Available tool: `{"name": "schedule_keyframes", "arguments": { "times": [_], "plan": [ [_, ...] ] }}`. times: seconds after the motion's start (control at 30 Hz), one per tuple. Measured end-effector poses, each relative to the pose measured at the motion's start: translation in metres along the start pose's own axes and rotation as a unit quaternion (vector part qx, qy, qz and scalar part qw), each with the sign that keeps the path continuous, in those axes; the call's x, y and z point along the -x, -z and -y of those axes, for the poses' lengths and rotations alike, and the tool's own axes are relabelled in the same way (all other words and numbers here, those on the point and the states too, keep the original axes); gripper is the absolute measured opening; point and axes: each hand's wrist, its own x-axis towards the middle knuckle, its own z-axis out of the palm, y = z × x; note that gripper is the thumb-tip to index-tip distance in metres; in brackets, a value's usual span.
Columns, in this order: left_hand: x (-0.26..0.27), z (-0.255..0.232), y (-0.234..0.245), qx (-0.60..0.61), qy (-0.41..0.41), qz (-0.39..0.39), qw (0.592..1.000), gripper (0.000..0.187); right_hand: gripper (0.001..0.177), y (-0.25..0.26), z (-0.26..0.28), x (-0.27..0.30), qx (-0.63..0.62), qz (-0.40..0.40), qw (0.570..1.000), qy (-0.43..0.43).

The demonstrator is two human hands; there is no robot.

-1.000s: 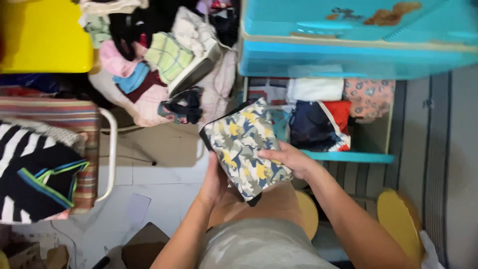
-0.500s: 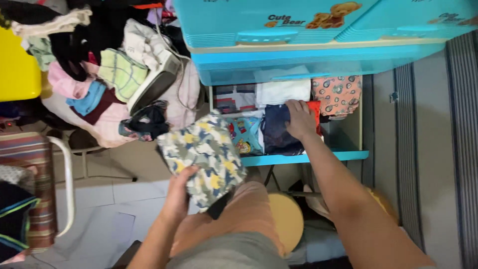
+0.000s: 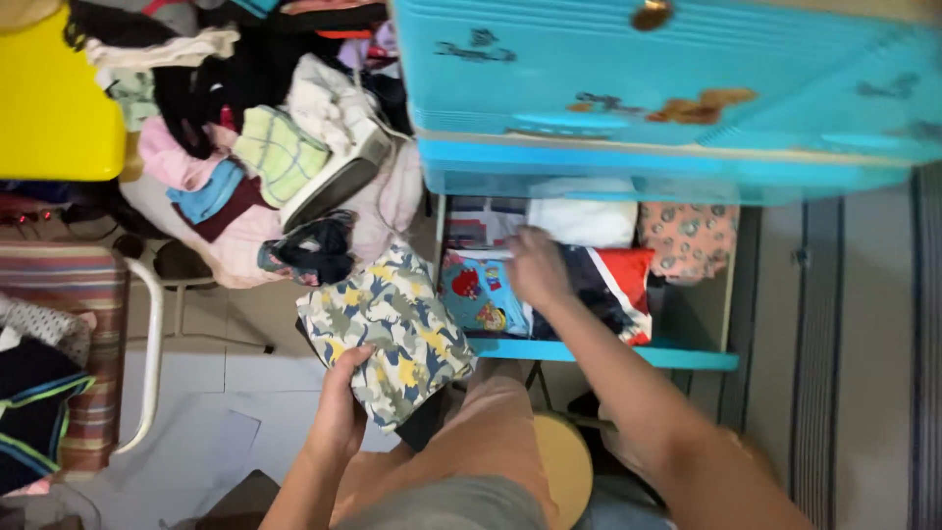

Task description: Organizing and putting away folded clothes into the drawers of a plastic dresser.

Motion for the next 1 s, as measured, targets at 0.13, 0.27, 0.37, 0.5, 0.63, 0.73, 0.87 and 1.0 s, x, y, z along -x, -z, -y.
{"name": "schedule_keyframes", "arguments": {
  "times": [0.13, 0.27, 0.37, 0.5, 0.63, 0.73, 0.87, 1.0],
  "plan": [
    [0.005, -0.001, 0.017, 0.036, 0.000, -0.049, 0.998, 0.053, 0.053, -0.047, 0.035, -0.055, -0.067, 0.029, 0.997, 0.012],
    [0.021, -0.002, 0.047, 0.055, -0.072, -0.074, 0.993, 0.055, 0.106, -0.047, 0.078, -0.085, -0.014, 0.129, 0.987, -0.099],
    [0.028, -0.008, 0.061, 0.084, -0.097, -0.096, 0.987, 0.056, 0.110, -0.101, 0.061, -0.096, 0.069, 0.119, 0.980, -0.147],
    [0.040, -0.011, 0.077, 0.129, -0.078, -0.114, 0.982, 0.056, 0.091, -0.127, 0.050, -0.092, 0.065, -0.017, 0.987, -0.148],
    [0.039, -0.008, 0.080, 0.128, -0.077, -0.097, 0.984, 0.058, 0.077, -0.129, 0.006, -0.083, -0.071, -0.085, 0.991, -0.072],
    [0.036, 0.002, 0.080, 0.125, -0.064, -0.079, 0.987, 0.058, 0.079, -0.100, -0.013, -0.078, -0.320, 0.033, 0.909, -0.265],
    [0.031, 0.007, 0.075, 0.097, -0.059, -0.052, 0.992, 0.057, 0.055, -0.090, -0.047, -0.079, -0.578, 0.041, 0.788, -0.208],
    [0.029, 0.006, 0.066, 0.063, -0.051, -0.030, 0.996, 0.056, 0.048, -0.067, -0.034, -0.080, -0.621, 0.081, 0.721, -0.295]
  ]
}}
